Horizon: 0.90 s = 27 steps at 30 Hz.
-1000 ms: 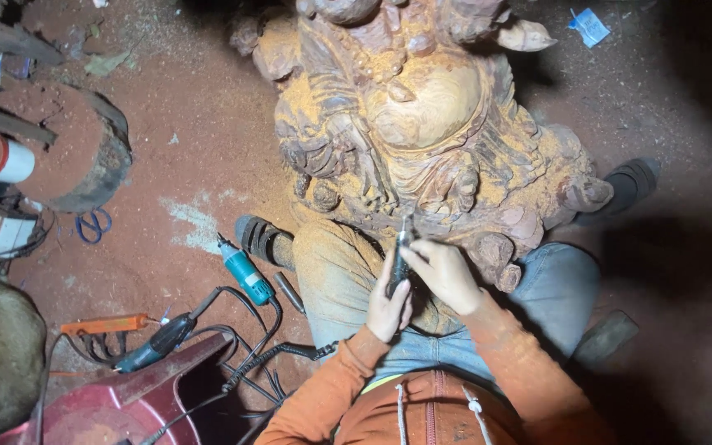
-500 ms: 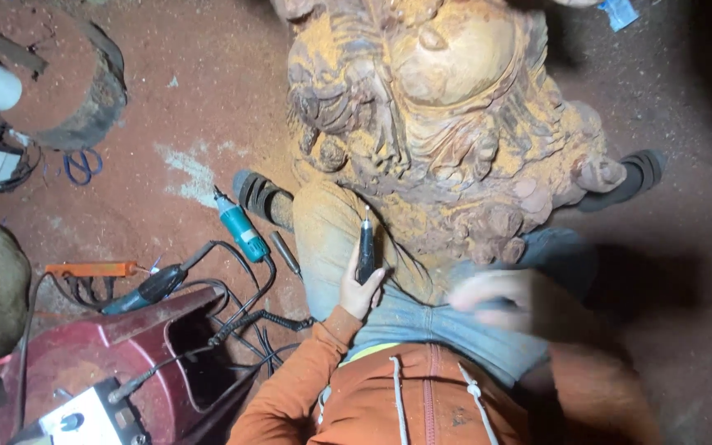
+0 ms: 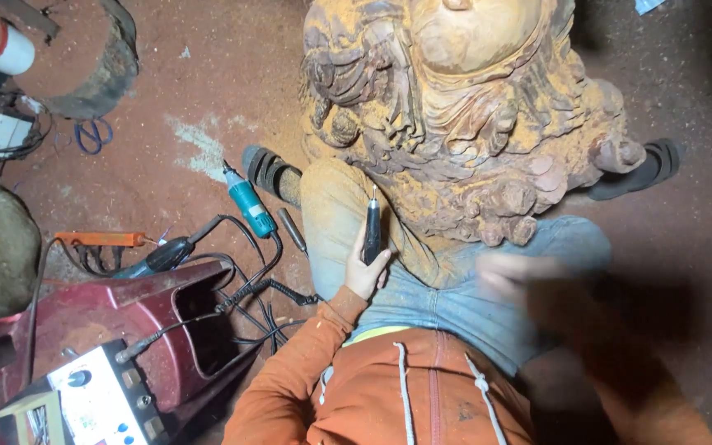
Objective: Using a handheld rotary tool to carve intricate details into a large wooden statue.
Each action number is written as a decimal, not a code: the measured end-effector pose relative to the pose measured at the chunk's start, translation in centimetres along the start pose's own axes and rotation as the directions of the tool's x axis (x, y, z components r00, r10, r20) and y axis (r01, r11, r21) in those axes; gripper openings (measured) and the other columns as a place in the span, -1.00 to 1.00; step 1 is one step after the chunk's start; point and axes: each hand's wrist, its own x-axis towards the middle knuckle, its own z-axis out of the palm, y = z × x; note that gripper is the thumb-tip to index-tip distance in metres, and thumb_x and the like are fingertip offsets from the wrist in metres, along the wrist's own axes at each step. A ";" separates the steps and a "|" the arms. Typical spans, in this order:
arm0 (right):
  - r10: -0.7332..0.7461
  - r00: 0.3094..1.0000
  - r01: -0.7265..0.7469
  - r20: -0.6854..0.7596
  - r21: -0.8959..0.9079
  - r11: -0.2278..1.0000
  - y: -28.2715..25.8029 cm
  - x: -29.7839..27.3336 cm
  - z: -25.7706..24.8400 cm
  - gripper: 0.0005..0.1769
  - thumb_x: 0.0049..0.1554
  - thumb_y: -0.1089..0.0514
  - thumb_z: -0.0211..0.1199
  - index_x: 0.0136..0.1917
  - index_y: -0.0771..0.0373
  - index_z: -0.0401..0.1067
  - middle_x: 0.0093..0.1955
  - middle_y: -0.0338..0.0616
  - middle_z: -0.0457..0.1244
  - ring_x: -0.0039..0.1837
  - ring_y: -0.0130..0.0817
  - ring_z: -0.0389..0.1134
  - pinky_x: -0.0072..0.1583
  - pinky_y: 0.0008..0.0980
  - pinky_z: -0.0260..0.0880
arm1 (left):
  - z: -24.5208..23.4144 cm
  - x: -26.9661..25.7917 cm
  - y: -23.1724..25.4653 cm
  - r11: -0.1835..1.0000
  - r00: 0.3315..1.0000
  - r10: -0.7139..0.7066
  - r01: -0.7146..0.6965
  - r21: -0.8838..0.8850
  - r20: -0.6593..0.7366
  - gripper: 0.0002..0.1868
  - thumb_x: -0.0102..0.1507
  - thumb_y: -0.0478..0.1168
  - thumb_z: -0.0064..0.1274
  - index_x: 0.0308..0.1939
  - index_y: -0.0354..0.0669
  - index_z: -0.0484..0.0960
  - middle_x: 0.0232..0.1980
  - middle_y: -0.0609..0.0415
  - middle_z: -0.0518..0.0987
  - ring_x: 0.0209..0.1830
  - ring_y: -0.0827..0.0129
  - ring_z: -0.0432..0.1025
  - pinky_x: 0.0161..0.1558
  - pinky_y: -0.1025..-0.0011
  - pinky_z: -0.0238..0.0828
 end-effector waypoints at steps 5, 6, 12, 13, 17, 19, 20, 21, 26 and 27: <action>-0.532 0.736 0.591 -0.418 0.014 0.807 -4.9 -4.4 -3.9 -0.58 -0.11 0.20 0.28 0.07 0.23 0.48 0.19 -0.07 0.35 0.30 -0.05 0.33 0.36 -0.09 0.26 | -0.3 0.0 -0.1 0.997 0.999 0.041 -0.042 0.065 0.008 -0.11 0.26 -0.42 0.07 0.61 0.02 0.02 -0.30 -0.02 0.56 -0.79 0.49 0.20 -0.78 0.56 0.06; -0.446 0.806 0.590 -0.388 0.465 0.660 -4.3 -6.1 -4.5 -0.53 -0.06 0.24 0.21 0.15 0.30 0.43 0.36 0.04 0.31 0.51 -0.10 0.29 0.57 -0.13 0.22 | -0.3 -0.1 0.0 0.998 0.998 0.055 -0.056 0.041 0.020 -0.11 0.26 -0.43 0.06 0.61 0.01 0.01 -0.25 -0.05 0.57 -0.79 0.49 0.19 -0.78 0.56 0.05; -0.317 0.908 0.415 -0.273 0.480 0.773 -2.7 -16.7 5.0 -0.51 0.14 -0.13 0.02 0.15 0.23 0.44 0.32 -0.02 0.32 0.38 -0.23 0.37 0.31 -0.31 0.38 | -0.2 -0.3 0.1 0.998 0.998 0.056 -0.057 0.033 0.022 -0.12 0.27 -0.45 0.04 0.62 0.00 0.01 -0.33 0.02 0.55 -0.78 0.50 0.21 -0.77 0.56 0.11; -0.218 0.944 0.323 -0.247 0.562 0.761 -0.8 -15.5 8.5 -0.49 0.16 -0.07 0.01 0.24 0.27 0.40 0.38 -0.03 0.29 0.42 -0.23 0.33 0.35 -0.30 0.32 | -0.3 -0.2 -0.2 0.998 0.999 0.044 -0.045 0.042 0.020 -0.12 0.27 -0.45 0.04 0.62 0.00 0.01 -0.33 0.02 0.55 -0.78 0.50 0.21 -0.77 0.56 0.11; 0.139 0.987 -0.008 -0.080 0.842 0.539 4.4 -13.4 19.2 -0.34 0.12 0.01 0.07 0.41 0.41 0.34 0.49 0.00 0.26 0.50 -0.20 0.26 0.48 -0.26 0.14 | -0.6 -0.5 -0.2 0.998 0.998 0.048 -0.049 0.041 0.029 -0.11 0.28 -0.42 0.05 0.63 0.02 -0.02 -0.34 0.04 0.56 -0.77 0.50 0.21 -0.75 0.58 0.09; 0.290 0.956 -0.140 0.037 0.928 0.345 6.3 -13.4 20.9 -0.25 0.05 -0.04 0.13 0.39 0.48 0.36 0.47 0.02 0.28 0.49 -0.19 0.25 0.51 -0.25 0.09 | -0.5 -0.5 0.0 0.999 0.998 0.048 -0.048 0.007 0.035 -0.10 0.29 -0.45 0.02 0.63 0.02 -0.05 -0.35 0.05 0.54 -0.78 0.51 0.19 -0.76 0.59 0.07; 0.217 0.975 -0.115 -0.035 0.760 0.640 6.9 -13.6 21.1 -0.33 0.12 -0.08 0.04 0.43 0.25 0.33 0.50 -0.13 0.25 0.49 -0.25 0.27 0.49 -0.26 0.15 | -0.4 -0.5 0.1 0.999 0.999 0.046 -0.047 0.004 0.029 -0.11 0.29 -0.45 0.03 0.63 0.01 -0.04 -0.31 0.05 0.55 -0.78 0.52 0.20 -0.77 0.59 0.08; 0.129 0.988 -0.068 -0.086 0.506 0.860 7.5 -13.9 21.4 -0.39 0.19 -0.12 -0.05 0.47 0.01 0.31 0.52 -0.29 0.23 0.48 -0.31 0.30 0.46 -0.28 0.21 | -0.2 -0.4 0.1 0.999 0.999 0.041 -0.041 0.001 0.030 -0.11 0.28 -0.45 0.03 0.63 0.01 -0.02 -0.27 0.04 0.55 -0.77 0.53 0.21 -0.77 0.60 0.09; 0.088 0.995 -0.051 -0.047 0.518 0.854 5.1 -13.6 19.1 -0.33 0.21 -0.21 -0.17 0.47 0.07 0.29 0.53 -0.22 0.22 0.49 -0.30 0.28 0.46 -0.30 0.15 | -0.2 -0.2 0.1 0.999 0.998 0.034 -0.036 0.038 0.043 -0.07 0.28 -0.44 0.06 0.64 0.05 -0.07 -0.37 0.07 0.54 -0.77 0.53 0.23 -0.78 0.59 0.10; -0.014 0.998 0.044 -0.066 0.480 0.876 5.0 -13.4 18.6 -0.32 0.24 -0.22 -0.23 0.48 0.11 0.26 0.53 -0.20 0.19 0.50 -0.30 0.26 0.47 -0.32 0.14 | -0.3 -0.2 0.1 0.999 0.999 0.031 -0.031 0.030 0.026 -0.07 0.28 -0.45 0.04 0.64 0.08 -0.07 -0.35 0.06 0.55 -0.77 0.53 0.22 -0.78 0.59 0.10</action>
